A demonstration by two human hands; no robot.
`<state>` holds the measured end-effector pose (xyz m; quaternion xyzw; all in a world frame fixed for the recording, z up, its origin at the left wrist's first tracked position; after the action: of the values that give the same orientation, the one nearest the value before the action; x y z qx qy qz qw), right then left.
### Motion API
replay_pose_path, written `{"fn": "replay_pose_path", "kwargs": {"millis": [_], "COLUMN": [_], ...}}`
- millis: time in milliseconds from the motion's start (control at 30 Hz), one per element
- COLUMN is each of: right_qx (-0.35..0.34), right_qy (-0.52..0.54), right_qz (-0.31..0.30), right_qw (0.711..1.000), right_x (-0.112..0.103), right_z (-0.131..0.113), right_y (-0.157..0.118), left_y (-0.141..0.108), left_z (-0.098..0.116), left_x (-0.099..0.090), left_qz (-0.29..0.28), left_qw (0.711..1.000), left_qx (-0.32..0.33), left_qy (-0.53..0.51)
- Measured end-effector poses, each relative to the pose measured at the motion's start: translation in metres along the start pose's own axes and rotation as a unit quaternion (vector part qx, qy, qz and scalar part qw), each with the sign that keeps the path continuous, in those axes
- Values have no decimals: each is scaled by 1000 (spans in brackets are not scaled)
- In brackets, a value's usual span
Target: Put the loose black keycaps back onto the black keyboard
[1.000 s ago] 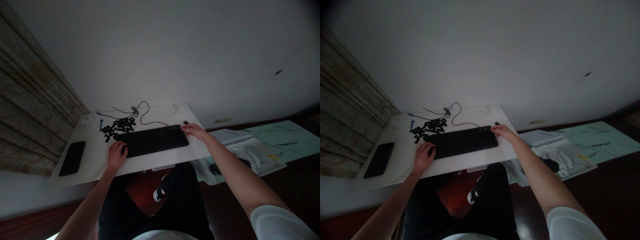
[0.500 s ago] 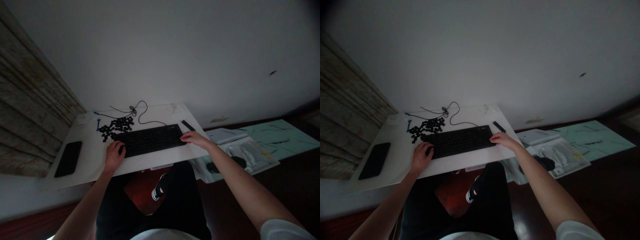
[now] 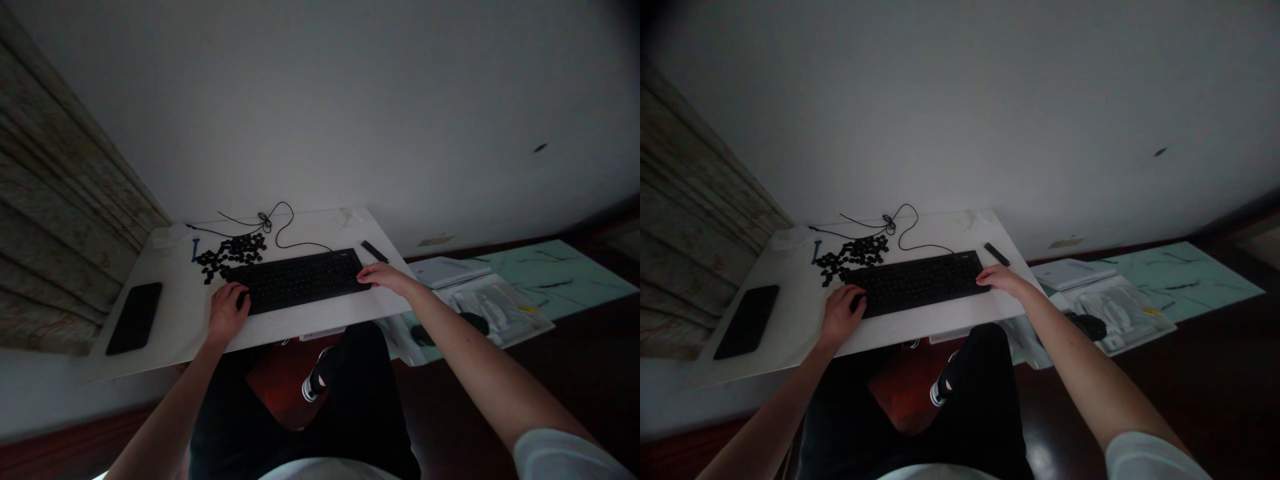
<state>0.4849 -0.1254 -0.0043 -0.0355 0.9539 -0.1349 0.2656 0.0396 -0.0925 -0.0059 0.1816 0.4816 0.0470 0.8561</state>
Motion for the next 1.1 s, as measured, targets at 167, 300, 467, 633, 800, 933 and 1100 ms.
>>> {"fn": "replay_pose_path", "kwargs": {"millis": [167, 300, 467, 633, 800, 933, 1100], "right_qx": [16, 27, 39, 57, 16, -22, -14], "right_qy": [11, 2, -4, 13, 18, 12, 26], "right_qz": [8, 5, 18, 36, 3, 3, -7], "right_qw": [1000, 1000, 999, 998, 1000, 1000, 1000], "right_x": [-1, -1, -1, -1, 1, 1, -1], "right_z": [1, 1, 4, 4, -1, 0, 3], "right_y": [5, 6, 7, 8, 2, -5, -4], "left_y": [1, 2, 1, 1, 1, 2, 1], "left_z": [0, 1, 2, 1, 2, 2, 1], "left_x": [-1, -1, -2, -1, -2, -2, -2], "left_qz": [-2, -2, 0, -2, 4, 3, -2], "left_qw": [1000, 1000, 1000, 1000, 1000, 1000, 1000], "left_qx": [-2, -2, -2, -7, -2, -5, -6], "left_qy": [-6, -8, -7, -4, -8, -9, -2]}}
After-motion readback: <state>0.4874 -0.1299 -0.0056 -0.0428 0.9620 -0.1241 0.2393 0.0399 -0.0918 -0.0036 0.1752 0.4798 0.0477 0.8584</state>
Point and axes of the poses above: each hand's wrist, its own y-axis towards the middle knuckle, its own x-axis out of the palm, z = x × y, the point moved 4 cm from there along y, towards the middle knuckle, and after that the axes turned 15 degrees about -x, right-handed, at the moved point
